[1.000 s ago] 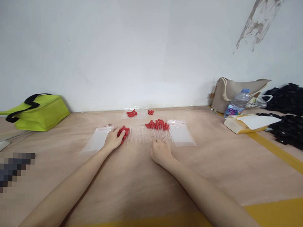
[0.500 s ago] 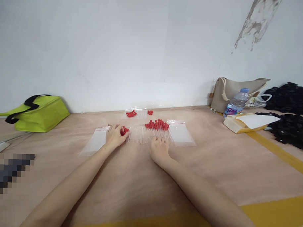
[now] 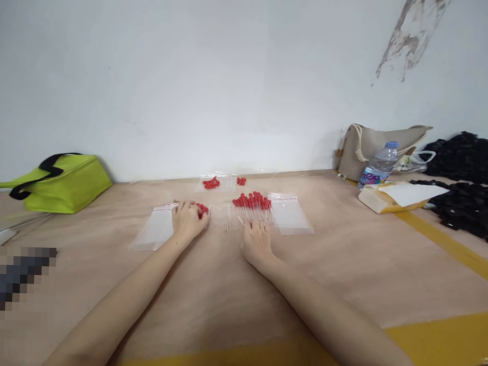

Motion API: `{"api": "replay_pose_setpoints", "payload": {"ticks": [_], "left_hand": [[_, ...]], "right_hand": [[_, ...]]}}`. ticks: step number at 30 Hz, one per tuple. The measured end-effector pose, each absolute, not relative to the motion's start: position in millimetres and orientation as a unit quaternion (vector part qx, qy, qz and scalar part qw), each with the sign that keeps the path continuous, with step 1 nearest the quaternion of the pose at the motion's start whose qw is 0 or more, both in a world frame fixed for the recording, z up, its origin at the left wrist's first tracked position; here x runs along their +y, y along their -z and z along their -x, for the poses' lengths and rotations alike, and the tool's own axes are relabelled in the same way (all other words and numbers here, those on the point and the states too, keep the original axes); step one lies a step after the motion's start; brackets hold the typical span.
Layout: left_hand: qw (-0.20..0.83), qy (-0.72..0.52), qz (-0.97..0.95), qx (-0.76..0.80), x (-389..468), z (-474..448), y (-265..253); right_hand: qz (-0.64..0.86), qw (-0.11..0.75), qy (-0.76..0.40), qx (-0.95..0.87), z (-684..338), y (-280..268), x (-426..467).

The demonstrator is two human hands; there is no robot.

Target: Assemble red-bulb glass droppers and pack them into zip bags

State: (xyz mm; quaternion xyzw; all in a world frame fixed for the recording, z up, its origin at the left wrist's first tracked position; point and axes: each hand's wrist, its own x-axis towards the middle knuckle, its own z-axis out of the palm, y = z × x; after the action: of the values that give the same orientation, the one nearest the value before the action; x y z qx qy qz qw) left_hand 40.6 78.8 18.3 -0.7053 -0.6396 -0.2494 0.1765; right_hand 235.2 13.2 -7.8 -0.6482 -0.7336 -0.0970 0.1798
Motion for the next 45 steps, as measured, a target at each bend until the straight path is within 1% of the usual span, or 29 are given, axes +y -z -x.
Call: {"api": "replay_pose_setpoints", "payload": {"ticks": [6,10,12,14,18,21,28,34,45], "left_hand": [[0.162,0.259,0.712,-0.633,77.6,-40.2,-18.2],[0.128,0.319,0.733,-0.587,69.7,-37.0,-23.2],[0.085,0.354,0.772,-0.521,56.6,-35.3,-24.1],[0.015,0.368,0.815,-0.448,38.2,-34.1,-20.6],[-0.144,0.369,0.815,-0.424,4.5,-34.2,-3.8],[-0.208,0.382,0.792,-0.43,-3.3,-36.2,3.6],[-0.186,0.352,0.825,-0.401,2.3,-38.1,-2.8],[-0.207,0.353,0.813,-0.414,-1.1,-38.9,-5.4],[-0.254,0.337,0.801,-0.425,0.4,-35.1,-1.2]], "right_hand": [[0.64,0.206,0.105,-0.733,-236.9,11.1,14.1],[0.628,0.241,0.098,-0.733,-237.9,12.1,16.1],[0.622,0.268,0.084,-0.731,-238.7,11.3,16.5],[0.606,0.3,0.061,-0.734,-239.7,10.2,16.1],[0.529,0.352,0.003,-0.772,-240.4,8.4,12.5],[0.48,0.358,-0.006,-0.801,-239.2,7.9,8.3],[0.455,0.34,0.018,-0.823,-237.0,7.6,4.3],[0.436,0.316,0.028,-0.842,-236.7,6.8,3.4],[0.39,0.318,-0.024,-0.864,-239.0,6.2,3.9]]}}
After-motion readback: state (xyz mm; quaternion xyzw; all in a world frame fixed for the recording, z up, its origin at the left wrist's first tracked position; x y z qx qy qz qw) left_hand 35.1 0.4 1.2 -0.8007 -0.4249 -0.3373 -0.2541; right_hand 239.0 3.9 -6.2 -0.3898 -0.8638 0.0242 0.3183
